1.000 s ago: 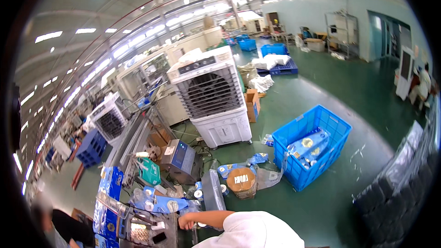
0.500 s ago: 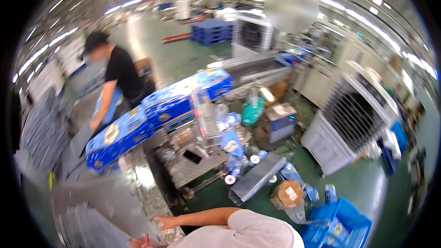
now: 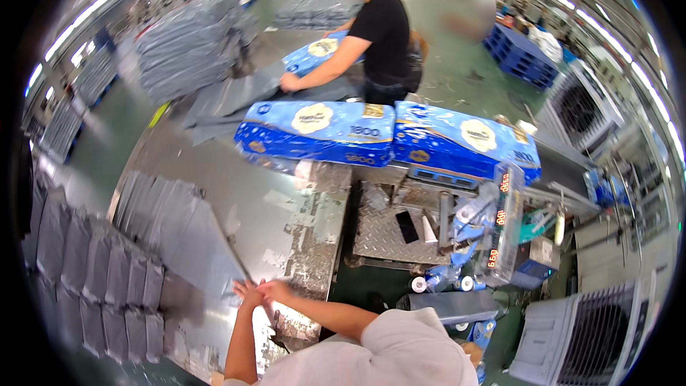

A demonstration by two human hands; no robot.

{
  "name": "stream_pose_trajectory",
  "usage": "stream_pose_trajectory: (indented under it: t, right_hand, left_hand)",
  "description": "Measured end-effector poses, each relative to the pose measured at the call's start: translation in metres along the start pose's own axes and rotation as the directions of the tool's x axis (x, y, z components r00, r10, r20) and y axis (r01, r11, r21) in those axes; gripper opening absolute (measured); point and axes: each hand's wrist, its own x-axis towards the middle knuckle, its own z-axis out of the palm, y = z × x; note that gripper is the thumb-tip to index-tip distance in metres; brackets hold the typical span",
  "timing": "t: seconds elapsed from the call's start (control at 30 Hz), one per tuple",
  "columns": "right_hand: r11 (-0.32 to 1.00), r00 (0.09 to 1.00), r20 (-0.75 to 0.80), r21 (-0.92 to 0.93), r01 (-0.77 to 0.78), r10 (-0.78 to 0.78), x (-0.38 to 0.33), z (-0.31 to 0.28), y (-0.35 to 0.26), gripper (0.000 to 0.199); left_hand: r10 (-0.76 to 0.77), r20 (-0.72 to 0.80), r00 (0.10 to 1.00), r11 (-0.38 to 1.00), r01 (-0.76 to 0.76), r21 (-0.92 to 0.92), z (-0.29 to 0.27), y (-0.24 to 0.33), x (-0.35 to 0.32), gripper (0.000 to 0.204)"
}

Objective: The person repeatedly places blue tissue paper packages onto a table, wraps them in gray plastic bags, and stacks the wrapped bundles. A coworker performs similar wrapping actions across the table.

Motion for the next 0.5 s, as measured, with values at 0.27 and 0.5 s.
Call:
stream_pose_trajectory:
  t: [0.27,0.5]
  right_hand:
    - [0.239,0.201,0.130,-0.595,-0.768,0.971,-0.073,-0.219,-0.156,0.042]
    - [0.247,0.939,0.173,-0.936,0.251,-0.298,0.087,-0.291,-0.357,0.030]
  left_hand:
    - [-0.062,-0.054,0.997,0.934,0.077,0.348,-0.076,0.070,-0.005,0.069]
    - [-0.022,0.137,0.990,0.838,-0.057,0.543,-0.086,0.099,0.046,0.076]
